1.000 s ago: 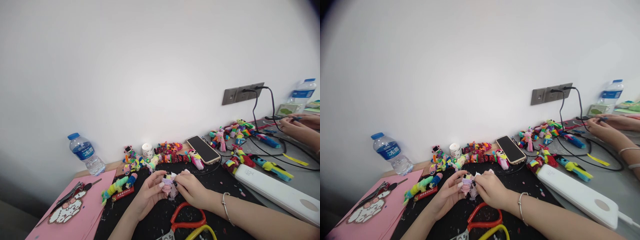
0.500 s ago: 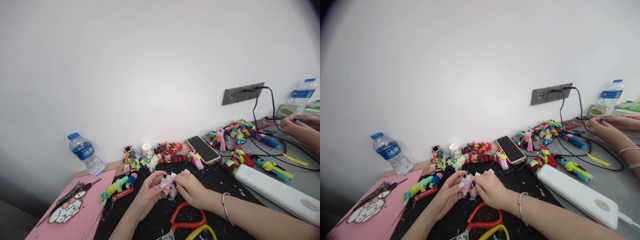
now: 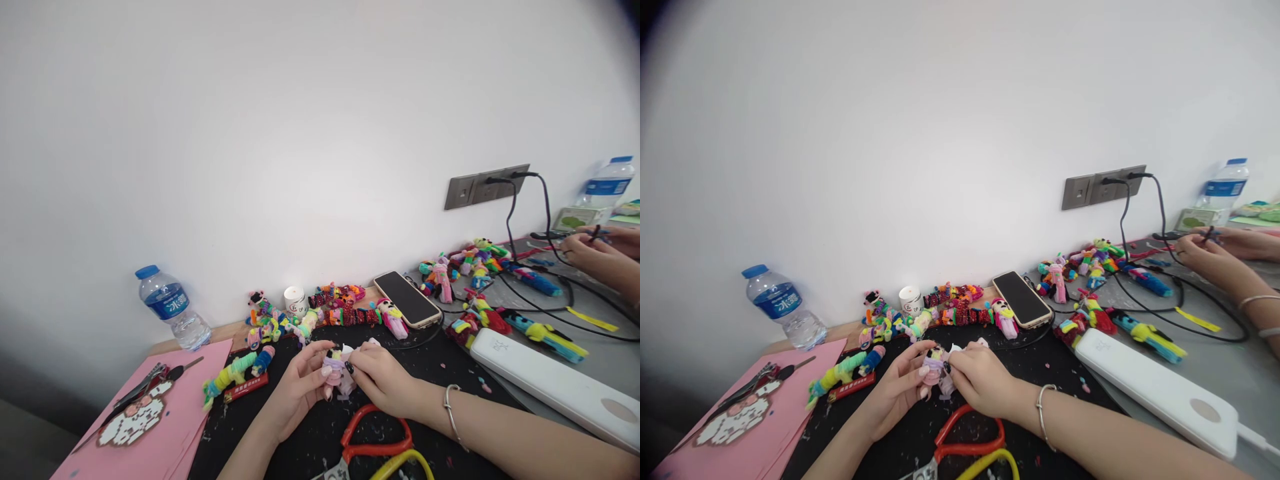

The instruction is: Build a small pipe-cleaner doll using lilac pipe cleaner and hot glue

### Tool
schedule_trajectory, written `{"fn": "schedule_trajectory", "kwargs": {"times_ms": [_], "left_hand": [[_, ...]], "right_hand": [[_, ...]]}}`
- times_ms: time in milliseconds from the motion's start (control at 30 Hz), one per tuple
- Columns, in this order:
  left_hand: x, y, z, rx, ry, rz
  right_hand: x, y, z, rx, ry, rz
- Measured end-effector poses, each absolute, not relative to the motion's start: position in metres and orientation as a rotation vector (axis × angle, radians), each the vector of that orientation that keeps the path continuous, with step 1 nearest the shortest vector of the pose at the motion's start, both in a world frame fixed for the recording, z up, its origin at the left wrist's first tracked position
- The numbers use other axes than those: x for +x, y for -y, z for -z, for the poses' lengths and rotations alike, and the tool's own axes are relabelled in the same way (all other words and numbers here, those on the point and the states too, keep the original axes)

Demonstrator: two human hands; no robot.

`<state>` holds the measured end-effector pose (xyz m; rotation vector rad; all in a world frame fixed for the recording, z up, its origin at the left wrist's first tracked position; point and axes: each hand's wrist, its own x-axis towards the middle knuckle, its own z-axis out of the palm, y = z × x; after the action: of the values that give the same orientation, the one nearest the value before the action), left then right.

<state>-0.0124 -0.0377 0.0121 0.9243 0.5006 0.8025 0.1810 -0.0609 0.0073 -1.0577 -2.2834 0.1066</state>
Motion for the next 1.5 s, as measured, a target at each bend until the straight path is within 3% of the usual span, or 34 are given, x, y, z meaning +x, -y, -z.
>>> {"fn": "schedule_trajectory", "kwargs": {"times_ms": [1500], "left_hand": [[-0.0090,0.0397,-0.0124,0.994,-0.575,-0.794]], "right_hand": [[0.1813,0.0636,-0.0083,-0.974,2.267,-0.086]]}}
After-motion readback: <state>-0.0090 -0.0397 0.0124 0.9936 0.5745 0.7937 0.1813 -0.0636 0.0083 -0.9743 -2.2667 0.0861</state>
